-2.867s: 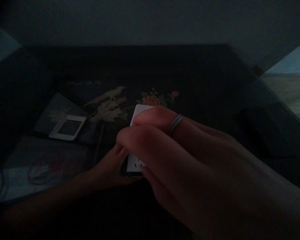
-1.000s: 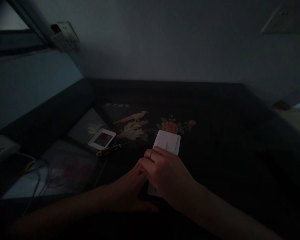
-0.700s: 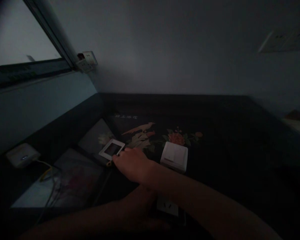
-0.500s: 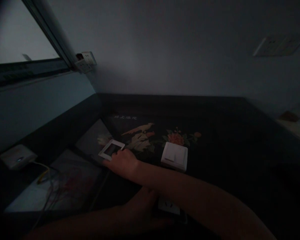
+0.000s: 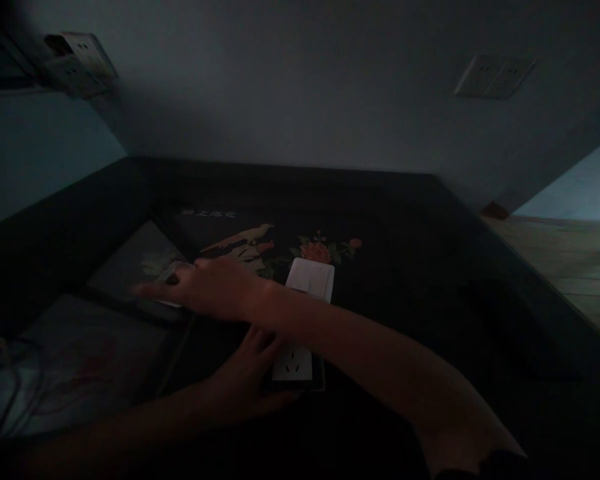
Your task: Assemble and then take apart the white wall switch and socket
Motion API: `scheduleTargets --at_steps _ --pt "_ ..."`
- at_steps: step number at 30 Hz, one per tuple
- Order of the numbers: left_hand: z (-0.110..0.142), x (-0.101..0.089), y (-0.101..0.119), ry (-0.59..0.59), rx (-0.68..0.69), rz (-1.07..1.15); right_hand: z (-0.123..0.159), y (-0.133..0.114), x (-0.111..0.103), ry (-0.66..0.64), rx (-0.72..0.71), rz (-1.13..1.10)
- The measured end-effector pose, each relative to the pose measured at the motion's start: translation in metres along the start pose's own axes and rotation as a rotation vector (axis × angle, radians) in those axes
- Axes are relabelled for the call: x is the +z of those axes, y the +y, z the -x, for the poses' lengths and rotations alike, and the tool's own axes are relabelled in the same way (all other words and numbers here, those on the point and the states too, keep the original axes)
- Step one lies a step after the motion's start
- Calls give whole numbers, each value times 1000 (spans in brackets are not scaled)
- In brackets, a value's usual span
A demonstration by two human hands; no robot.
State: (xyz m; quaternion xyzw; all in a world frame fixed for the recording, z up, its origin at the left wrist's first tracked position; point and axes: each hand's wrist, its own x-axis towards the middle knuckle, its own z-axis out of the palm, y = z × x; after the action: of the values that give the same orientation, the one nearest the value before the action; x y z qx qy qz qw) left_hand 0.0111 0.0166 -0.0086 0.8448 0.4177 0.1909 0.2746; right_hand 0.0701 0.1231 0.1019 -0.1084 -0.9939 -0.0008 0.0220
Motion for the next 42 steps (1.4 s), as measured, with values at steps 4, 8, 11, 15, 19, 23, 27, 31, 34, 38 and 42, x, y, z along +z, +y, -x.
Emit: scheduleTargets --at_steps 4,8,11,15,19,23,27,31,34,38,42 --pt "-2 -3 1 27 83 9 81 7 -36 554 240 -531" --pt "-2 -5 1 45 125 39 162 6 -36 879 490 -957" --pt "-2 -7 1 30 110 44 188 -2 -23 962 627 -960" --pt "-3 -8 2 30 94 28 185 -15 -9 978 604 -820" --pt "-2 -8 3 27 88 8 178 -19 -2 899 565 -728" --pt "-2 -8 4 12 88 2 179 -17 0 851 592 -682" --pt "-2 -9 4 -2 82 -11 180 -15 1 849 610 -648" --pt "-2 -9 4 -8 95 -29 178 -14 3 857 619 -665" --pt "-2 -9 3 3 106 -37 178 -14 4 856 621 -684" --pt "-2 -8 2 7 110 -42 178 -14 4 863 623 -693" --pt "-3 -8 2 12 114 -44 180 -15 2 840 580 -676"
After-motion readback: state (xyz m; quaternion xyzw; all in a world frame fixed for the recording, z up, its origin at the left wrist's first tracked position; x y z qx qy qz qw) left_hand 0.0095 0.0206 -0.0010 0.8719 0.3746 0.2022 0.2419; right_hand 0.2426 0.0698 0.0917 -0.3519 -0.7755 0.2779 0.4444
